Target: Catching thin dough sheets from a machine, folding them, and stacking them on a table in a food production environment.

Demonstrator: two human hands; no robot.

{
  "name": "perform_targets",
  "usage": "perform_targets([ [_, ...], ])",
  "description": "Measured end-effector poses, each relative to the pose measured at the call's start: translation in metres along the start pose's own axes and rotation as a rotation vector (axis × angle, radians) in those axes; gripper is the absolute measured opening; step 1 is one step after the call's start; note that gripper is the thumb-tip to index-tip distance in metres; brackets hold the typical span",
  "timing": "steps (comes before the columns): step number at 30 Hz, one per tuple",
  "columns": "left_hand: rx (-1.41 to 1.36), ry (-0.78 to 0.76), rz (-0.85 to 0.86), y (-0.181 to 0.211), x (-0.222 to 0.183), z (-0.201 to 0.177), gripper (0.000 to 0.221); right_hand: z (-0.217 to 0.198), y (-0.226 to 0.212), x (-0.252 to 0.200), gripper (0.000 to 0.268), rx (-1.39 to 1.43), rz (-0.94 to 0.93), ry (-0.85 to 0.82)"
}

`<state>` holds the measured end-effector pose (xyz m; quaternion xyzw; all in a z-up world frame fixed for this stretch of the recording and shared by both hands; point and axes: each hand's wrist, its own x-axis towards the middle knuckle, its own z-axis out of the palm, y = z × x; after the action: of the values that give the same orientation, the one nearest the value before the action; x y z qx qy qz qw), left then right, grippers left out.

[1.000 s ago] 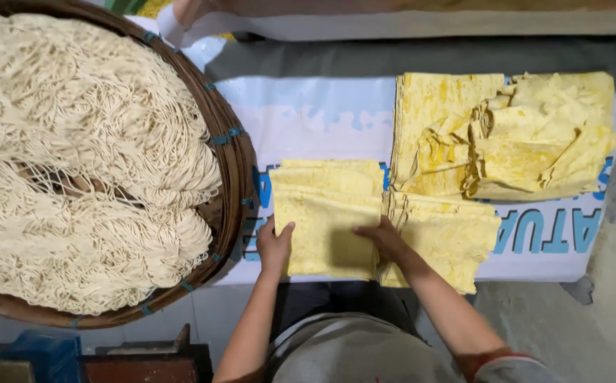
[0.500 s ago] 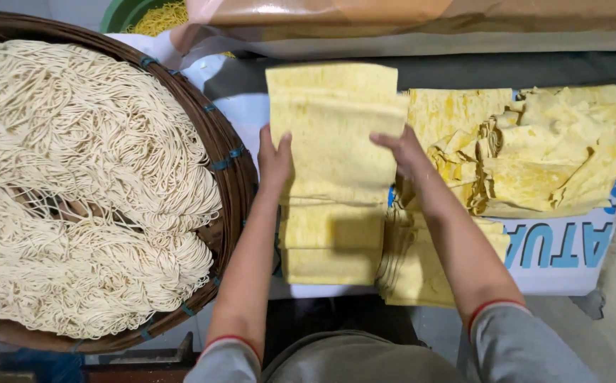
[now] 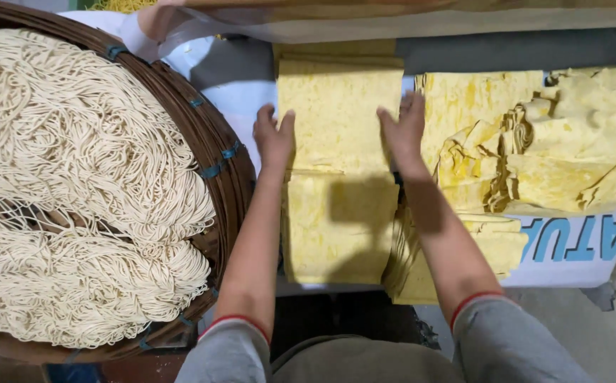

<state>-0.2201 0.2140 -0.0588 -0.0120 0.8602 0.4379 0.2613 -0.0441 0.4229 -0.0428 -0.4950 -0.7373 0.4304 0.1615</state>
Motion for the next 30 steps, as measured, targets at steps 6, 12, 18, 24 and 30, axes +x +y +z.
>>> perform_targets([
  [6,0.146,-0.055,0.075,-0.065,-0.1,-0.051,0.03,-0.025,0.063,-0.148,0.037,-0.285,-0.023,-0.041],
  [12,0.148,-0.107,-0.156,-0.117,-0.13,-0.045,0.042,-0.043,0.039,-0.197,0.069,-0.333,0.534,-0.201],
  [18,-0.244,-0.157,-0.452,-0.153,-0.122,-0.01,0.024,-0.044,0.019,-0.201,0.108,0.201,0.849,-0.165],
  [24,-0.756,-0.291,-0.655,-0.003,-0.144,-0.054,0.043,-0.079,-0.066,-0.168,0.081,0.412,0.957,-0.214],
  [30,-1.192,-0.342,-0.647,0.012,-0.066,-0.019,0.036,-0.053,-0.051,-0.078,0.045,1.034,0.782,-0.228],
])
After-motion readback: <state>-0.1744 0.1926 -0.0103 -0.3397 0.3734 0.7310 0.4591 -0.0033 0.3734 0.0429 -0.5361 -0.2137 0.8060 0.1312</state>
